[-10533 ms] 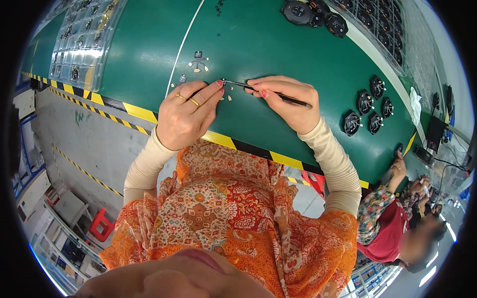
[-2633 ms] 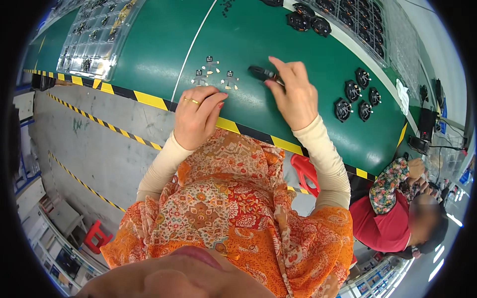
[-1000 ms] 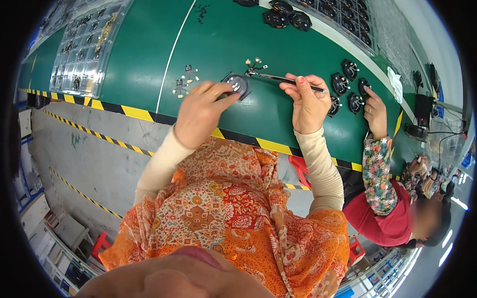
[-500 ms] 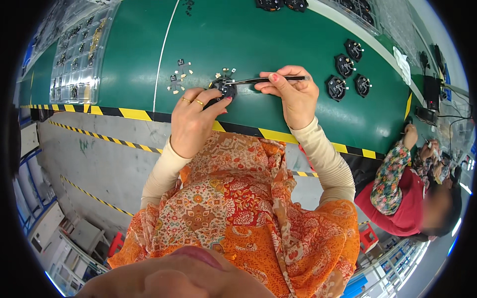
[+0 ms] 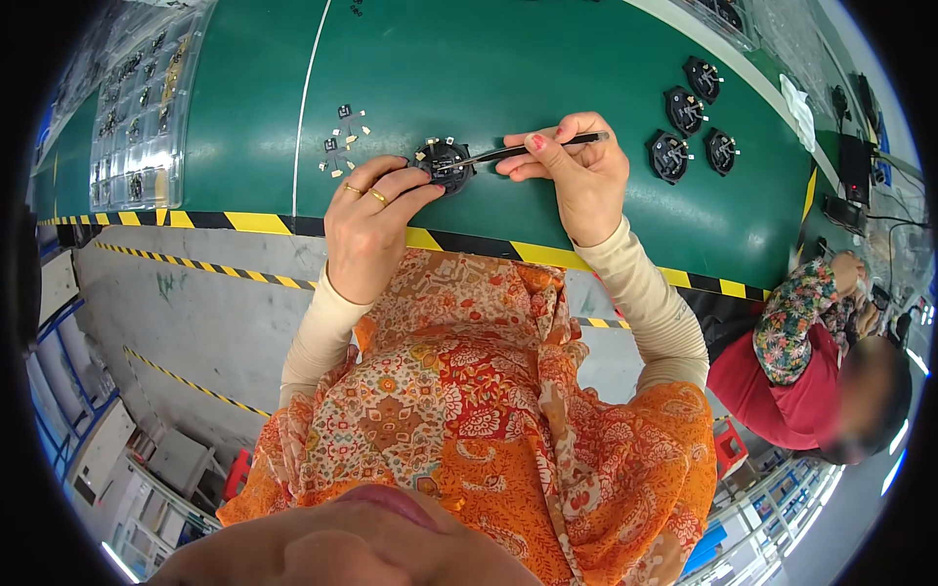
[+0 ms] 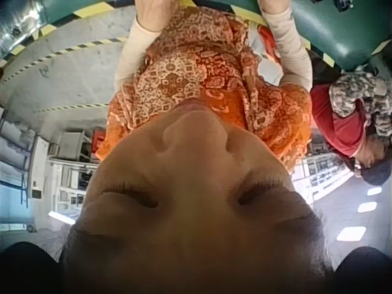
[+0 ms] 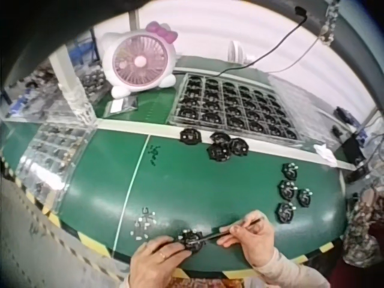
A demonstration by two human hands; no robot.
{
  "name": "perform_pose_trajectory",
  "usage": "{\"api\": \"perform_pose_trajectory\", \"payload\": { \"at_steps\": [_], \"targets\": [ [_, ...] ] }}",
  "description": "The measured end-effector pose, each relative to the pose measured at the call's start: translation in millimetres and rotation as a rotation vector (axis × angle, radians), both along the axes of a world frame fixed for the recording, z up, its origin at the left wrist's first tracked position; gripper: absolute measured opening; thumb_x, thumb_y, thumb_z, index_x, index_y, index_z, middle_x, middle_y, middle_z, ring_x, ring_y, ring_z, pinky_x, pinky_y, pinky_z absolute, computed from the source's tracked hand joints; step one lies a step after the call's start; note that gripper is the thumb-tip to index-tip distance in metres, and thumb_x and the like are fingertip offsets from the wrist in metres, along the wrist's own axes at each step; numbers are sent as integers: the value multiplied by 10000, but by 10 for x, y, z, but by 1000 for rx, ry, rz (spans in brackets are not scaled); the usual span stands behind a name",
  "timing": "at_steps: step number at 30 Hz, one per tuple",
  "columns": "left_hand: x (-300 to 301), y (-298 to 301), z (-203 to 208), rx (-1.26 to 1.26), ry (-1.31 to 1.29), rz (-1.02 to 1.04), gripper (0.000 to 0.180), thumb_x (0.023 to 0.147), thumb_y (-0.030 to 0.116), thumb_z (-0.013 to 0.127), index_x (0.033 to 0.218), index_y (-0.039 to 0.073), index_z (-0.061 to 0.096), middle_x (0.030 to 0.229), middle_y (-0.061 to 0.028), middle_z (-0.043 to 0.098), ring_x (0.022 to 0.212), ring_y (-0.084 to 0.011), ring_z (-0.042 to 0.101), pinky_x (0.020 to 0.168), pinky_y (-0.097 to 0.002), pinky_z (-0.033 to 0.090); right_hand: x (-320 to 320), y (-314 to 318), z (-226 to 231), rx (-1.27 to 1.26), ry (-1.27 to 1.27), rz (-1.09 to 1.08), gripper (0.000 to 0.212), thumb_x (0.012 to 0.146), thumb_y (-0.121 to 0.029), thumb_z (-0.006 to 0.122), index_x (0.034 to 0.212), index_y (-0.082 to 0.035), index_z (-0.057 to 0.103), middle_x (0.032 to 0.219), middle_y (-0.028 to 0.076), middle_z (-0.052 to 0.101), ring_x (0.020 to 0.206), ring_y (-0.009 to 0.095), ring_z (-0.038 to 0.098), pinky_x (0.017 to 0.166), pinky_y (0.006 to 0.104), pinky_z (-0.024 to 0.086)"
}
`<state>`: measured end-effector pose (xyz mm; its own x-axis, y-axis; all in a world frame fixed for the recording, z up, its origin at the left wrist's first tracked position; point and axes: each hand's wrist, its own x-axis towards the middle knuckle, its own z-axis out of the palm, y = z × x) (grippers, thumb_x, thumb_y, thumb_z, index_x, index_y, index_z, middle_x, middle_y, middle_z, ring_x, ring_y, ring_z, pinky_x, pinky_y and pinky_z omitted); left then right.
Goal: Assembling small electronic components into circular black casings on a factory line.
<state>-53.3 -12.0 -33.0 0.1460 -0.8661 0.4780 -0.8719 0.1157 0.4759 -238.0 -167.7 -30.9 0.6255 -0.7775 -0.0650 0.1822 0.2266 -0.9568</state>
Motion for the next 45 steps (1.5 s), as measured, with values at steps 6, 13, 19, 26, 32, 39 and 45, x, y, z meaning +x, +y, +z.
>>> {"api": "perform_pose_trajectory", "payload": {
  "at_steps": [6,13,19,26,32,39,45],
  "targets": [
    [20,-6,-10,-16,6,-1,279,671,21,654,930,86,736,1007,-2,687,989,-226,629,743,-346,489,0,-10,-1,-1,-8,6,128,984,4,551,1037,-46,446,1013,295,668,775,329,725,657,323,616],
    [48,14,-54,-29,-1,-48,292,693,49,641,967,84,733,1077,5,686,976,-217,617,754,-344,479,15,-19,8,11,16,-21,133,982,5,553,1039,-49,446,1011,292,669,775,332,725,659,329,616],
    [39,38,-26,-5,-113,-93,323,726,91,619,1032,78,721,1158,-2,673,968,-211,600,785,-344,469,12,-29,21,6,20,22,119,993,1,534,1072,-42,457,1017,270,670,808,315,718,691,331,614],
    [2,41,44,58,-174,-120,360,721,94,613,1067,33,692,1161,-43,668,842,-201,576,738,-334,460,124,59,471,-1141,454,86,289,909,10,541,1187,-5,619,1023,123,672,713,218,599,633,330,512],
    [21,-16,-75,-25,-113,-129,394,704,63,621,1087,65,716,1184,-21,684,772,-179,551,683,-320,433,132,266,176,-1344,673,285,485,707,-91,743,1180,-166,668,995,33,565,782,206,635,595,342,535],
    [4,-54,-58,-49,-143,-128,400,677,-10,632,1059,61,728,1163,-21,685,741,-172,544,655,-307,430,-289,-54,138,-1377,887,-143,344,745,-94,736,1083,-152,713,1131,56,604,818,224,655,602,332,541],
    [-16,-39,-60,-71,-148,-123,370,691,-19,631,1040,60,727,1130,-18,688,753,-178,554,668,-319,436,-665,-371,83,-1423,1185,-469,384,793,-316,782,1143,-171,717,1217,106,606,850,237,685,607,325,542]
  ]
}}
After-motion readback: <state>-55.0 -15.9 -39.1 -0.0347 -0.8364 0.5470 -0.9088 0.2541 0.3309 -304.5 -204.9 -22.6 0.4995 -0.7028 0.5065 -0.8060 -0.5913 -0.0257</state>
